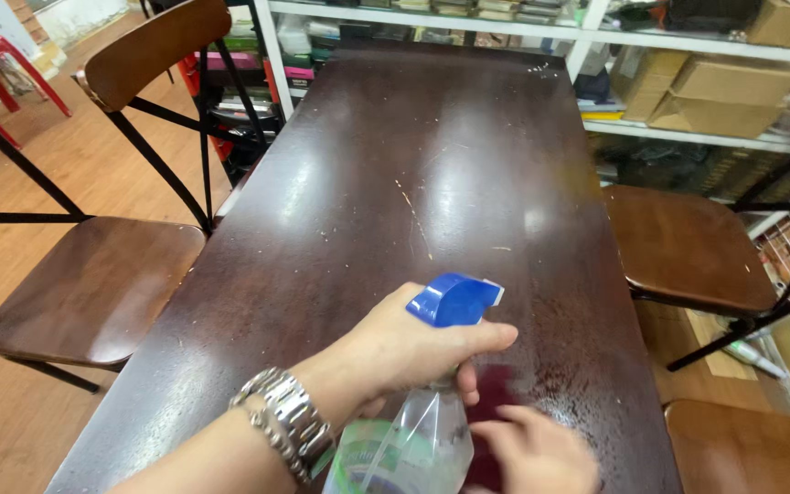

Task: The person sprays a liquid cleaner onto a dark wooden table and wipes the surface with a maroon cloth. The person moves along the table, repeatedly spraying and wiping different sections to remove debris.

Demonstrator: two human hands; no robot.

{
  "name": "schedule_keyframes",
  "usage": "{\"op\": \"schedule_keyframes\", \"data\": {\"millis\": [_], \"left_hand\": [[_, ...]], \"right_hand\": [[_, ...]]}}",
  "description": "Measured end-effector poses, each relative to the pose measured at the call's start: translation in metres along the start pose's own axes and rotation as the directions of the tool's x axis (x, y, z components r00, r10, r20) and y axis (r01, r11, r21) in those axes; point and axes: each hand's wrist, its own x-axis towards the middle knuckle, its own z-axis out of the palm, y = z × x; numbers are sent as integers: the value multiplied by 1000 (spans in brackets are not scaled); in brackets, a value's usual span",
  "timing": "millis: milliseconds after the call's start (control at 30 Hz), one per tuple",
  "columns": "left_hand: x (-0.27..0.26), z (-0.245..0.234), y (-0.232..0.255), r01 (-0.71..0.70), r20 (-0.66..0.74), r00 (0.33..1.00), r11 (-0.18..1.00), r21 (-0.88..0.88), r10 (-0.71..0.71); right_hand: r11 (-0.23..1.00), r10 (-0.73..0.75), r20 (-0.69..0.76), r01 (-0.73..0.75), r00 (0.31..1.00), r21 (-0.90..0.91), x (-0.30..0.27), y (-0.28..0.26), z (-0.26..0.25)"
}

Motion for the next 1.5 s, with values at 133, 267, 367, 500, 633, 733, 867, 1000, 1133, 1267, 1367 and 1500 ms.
{"op": "schedule_keyframes", "data": {"millis": [133,267,367,500,633,733,867,1000,1133,1267,1367,1500], "left_hand": [[4,7,7,-6,0,1000,997,73,6],[6,22,11,-78,38,996,997,6,77],[3,27,9,-64,76,995,994,90,58],[-5,32,4,-36,136,990,999,9,35],[-10,32,-1,26,184,983,1000,9,-28],[-13,27,-8,-75,213,975,995,66,59],[-21,15,-18,-167,261,957,977,131,129],[-34,0,-26,-122,281,957,980,154,74],[-52,-7,-36,-98,316,946,992,82,67],[-64,-14,-40,-201,367,922,962,183,122],[-76,-20,-43,-213,332,938,921,325,100],[-98,-29,-49,-186,331,936,967,172,121]], "right_hand": [[915,-374,-471,402,799,-45,46,-24,7],[992,81,-221,-57,972,114,77,32,-49],[984,156,-472,-181,868,-7,12,53,-54],[959,269,-373,-284,888,15,-75,11,2],[985,-144,-466,170,873,13,-56,-35,39],[993,59,-259,-32,964,109,-15,-6,-1],[942,278,-418,-331,865,-57,-55,17,-52],[768,509,-527,-636,681,-79,-132,-54,-26],[902,368,-466,-431,804,-30,-121,-126,19],[918,327,-333,-381,884,-110,-69,-108,-11],[811,520,-388,-583,761,-56,-86,-74,-51],[667,555,-600,-739,576,-93,-145,-98,-23]]}}
